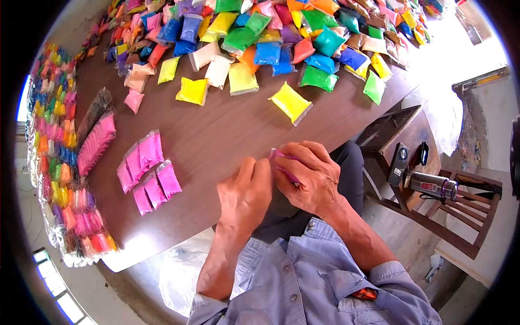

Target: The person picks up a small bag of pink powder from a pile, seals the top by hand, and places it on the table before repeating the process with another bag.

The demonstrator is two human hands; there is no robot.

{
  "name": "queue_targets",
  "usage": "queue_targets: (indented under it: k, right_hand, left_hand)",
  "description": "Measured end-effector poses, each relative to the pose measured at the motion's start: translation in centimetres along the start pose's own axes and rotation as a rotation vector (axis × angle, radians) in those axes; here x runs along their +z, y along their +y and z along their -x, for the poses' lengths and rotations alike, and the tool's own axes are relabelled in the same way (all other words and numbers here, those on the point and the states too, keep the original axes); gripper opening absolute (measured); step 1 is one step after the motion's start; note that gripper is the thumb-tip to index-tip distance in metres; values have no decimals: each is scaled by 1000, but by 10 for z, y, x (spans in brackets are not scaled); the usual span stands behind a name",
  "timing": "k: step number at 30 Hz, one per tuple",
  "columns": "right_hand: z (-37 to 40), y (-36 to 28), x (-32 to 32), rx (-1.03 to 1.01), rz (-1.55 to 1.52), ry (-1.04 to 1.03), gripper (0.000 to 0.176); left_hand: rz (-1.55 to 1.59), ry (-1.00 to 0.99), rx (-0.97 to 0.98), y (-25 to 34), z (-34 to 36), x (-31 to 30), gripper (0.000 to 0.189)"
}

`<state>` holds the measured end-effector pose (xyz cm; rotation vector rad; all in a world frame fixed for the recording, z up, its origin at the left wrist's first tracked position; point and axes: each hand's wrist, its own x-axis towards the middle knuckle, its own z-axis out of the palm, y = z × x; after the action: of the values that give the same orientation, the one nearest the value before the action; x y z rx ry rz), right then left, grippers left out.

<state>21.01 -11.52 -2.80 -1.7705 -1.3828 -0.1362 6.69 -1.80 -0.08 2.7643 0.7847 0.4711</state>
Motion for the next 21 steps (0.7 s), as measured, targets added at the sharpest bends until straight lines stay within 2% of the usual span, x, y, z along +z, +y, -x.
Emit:
queue_targets:
  k: [3, 13, 16, 18, 21]
  right_hand:
    - [-1, 0, -1, 8, -19, -18, 32]
    - [-1, -1, -2, 16, 0, -26, 28]
    - [-1, 0, -2, 19, 0, -18, 28]
    - [0, 0, -1, 22, -4, -18, 28]
    - [0, 0, -1, 22, -3, -9, 28]
  left_hand:
    - [-58, 79, 94, 0, -3, 3, 16]
    - [-151, 44, 180, -14, -12, 0, 10]
    - [-76, 86, 178, -19, -14, -1, 10]
    - [13, 61, 111, -18, -10, -3, 5]
    - [82, 50, 35, -13, -1, -8, 7]
